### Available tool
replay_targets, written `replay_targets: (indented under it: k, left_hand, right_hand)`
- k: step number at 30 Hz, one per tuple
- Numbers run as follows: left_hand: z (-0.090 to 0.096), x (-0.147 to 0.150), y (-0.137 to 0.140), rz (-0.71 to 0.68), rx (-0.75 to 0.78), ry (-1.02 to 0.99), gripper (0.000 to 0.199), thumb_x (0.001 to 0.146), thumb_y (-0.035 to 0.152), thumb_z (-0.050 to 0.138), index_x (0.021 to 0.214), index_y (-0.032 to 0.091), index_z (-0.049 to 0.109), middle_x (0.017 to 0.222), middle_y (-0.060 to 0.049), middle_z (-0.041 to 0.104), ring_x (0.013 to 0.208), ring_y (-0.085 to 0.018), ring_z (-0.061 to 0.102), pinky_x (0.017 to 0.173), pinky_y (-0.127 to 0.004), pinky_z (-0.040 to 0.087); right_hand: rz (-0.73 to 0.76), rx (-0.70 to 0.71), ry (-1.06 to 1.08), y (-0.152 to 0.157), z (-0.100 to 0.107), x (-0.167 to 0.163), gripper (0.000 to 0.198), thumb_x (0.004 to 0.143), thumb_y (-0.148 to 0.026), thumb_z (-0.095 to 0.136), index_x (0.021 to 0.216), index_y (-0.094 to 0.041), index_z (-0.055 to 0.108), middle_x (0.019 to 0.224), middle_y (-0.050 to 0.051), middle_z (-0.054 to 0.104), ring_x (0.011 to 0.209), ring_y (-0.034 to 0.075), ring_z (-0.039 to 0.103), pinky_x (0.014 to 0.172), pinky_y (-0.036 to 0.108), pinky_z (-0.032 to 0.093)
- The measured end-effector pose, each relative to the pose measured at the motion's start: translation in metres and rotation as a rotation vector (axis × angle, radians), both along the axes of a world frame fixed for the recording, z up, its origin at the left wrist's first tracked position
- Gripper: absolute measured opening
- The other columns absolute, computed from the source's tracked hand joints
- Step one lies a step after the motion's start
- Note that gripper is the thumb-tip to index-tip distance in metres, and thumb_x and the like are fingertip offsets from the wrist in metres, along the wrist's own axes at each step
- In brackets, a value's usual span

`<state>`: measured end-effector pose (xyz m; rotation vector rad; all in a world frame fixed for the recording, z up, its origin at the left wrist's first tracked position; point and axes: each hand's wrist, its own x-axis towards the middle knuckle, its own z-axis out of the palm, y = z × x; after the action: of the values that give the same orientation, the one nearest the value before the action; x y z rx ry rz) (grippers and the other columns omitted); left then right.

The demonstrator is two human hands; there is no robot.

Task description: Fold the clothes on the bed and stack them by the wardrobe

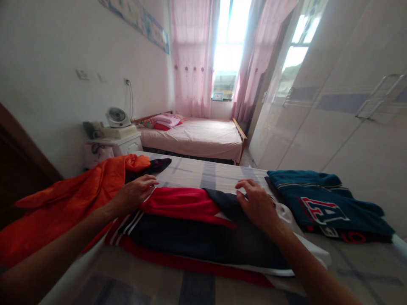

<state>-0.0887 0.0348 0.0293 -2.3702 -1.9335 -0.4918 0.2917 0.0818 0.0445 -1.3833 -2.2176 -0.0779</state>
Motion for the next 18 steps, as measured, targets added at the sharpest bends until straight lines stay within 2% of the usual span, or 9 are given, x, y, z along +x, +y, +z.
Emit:
replay_targets:
  k: [2, 4, 7, 10, 13, 15, 18]
  left_hand:
    - [-0.014, 0.002, 0.016, 0.008, -0.030, 0.031, 0.035, 0.091, 0.031, 0.036, 0.113, 0.021, 0.061, 0.124, -0.007, 0.057, 0.115, -0.018, 0.052, 0.100, -0.030, 0.038]
    - [-0.028, -0.002, 0.028, 0.046, -0.074, 0.055, 0.034, 0.090, 0.036, 0.040, 0.109, 0.022, 0.063, 0.118, -0.008, 0.062, 0.109, -0.020, 0.057, 0.092, -0.031, 0.044]
    - [-0.035, -0.003, 0.036, 0.113, -0.106, 0.085, 0.032, 0.088, 0.039, 0.043, 0.100, 0.022, 0.067, 0.103, -0.008, 0.067, 0.099, -0.022, 0.061, 0.085, -0.033, 0.047]
    - [-0.024, 0.014, 0.031, 0.116, -0.066, 0.097, 0.031, 0.088, 0.032, 0.043, 0.108, 0.021, 0.064, 0.113, -0.010, 0.064, 0.108, -0.023, 0.057, 0.095, -0.037, 0.041]
    - [-0.019, 0.046, 0.017, -0.005, -0.029, 0.076, 0.039, 0.092, 0.036, 0.036, 0.122, 0.024, 0.057, 0.132, -0.007, 0.054, 0.123, -0.020, 0.047, 0.105, -0.034, 0.032]
    - [-0.027, 0.065, 0.007, -0.086, -0.036, 0.048, 0.044, 0.093, 0.042, 0.032, 0.128, 0.026, 0.052, 0.138, -0.006, 0.049, 0.128, -0.021, 0.042, 0.107, -0.038, 0.030]
    - [-0.050, 0.080, -0.003, -0.065, -0.032, 0.048, 0.049, 0.091, 0.045, 0.035, 0.134, 0.026, 0.046, 0.142, -0.010, 0.043, 0.132, -0.030, 0.035, 0.106, -0.057, 0.024]
  right_hand:
    - [0.045, -0.071, -0.058, 0.006, 0.002, -0.031, 0.026, 0.085, -0.032, 0.044, 0.102, -0.020, 0.060, 0.113, 0.008, 0.061, 0.101, 0.023, 0.058, 0.090, 0.035, 0.041]
    - [0.054, -0.157, -0.123, 0.012, -0.003, -0.055, 0.033, 0.084, -0.039, 0.047, 0.108, -0.020, 0.060, 0.115, 0.009, 0.061, 0.106, 0.024, 0.055, 0.091, 0.035, 0.040]
    - [0.022, -0.259, -0.189, 0.021, -0.018, -0.073, 0.036, 0.081, -0.039, 0.051, 0.108, -0.019, 0.063, 0.114, 0.011, 0.062, 0.106, 0.026, 0.056, 0.089, 0.036, 0.040]
    - [-0.026, -0.305, -0.182, 0.030, -0.031, -0.073, 0.027, 0.080, -0.030, 0.049, 0.097, -0.020, 0.068, 0.104, 0.011, 0.066, 0.095, 0.025, 0.061, 0.080, 0.034, 0.042]
    - [-0.094, -0.316, -0.127, 0.037, -0.036, -0.066, 0.024, 0.080, -0.024, 0.046, 0.087, -0.020, 0.069, 0.093, 0.010, 0.069, 0.089, 0.024, 0.063, 0.076, 0.033, 0.043]
    - [-0.139, -0.301, -0.059, 0.038, -0.037, -0.061, 0.027, 0.082, -0.024, 0.043, 0.088, -0.020, 0.069, 0.090, 0.010, 0.070, 0.088, 0.024, 0.064, 0.077, 0.032, 0.043]
    - [-0.200, -0.249, 0.078, 0.036, -0.033, -0.053, 0.034, 0.085, -0.026, 0.036, 0.099, -0.020, 0.067, 0.095, 0.009, 0.070, 0.091, 0.022, 0.063, 0.082, 0.030, 0.043]
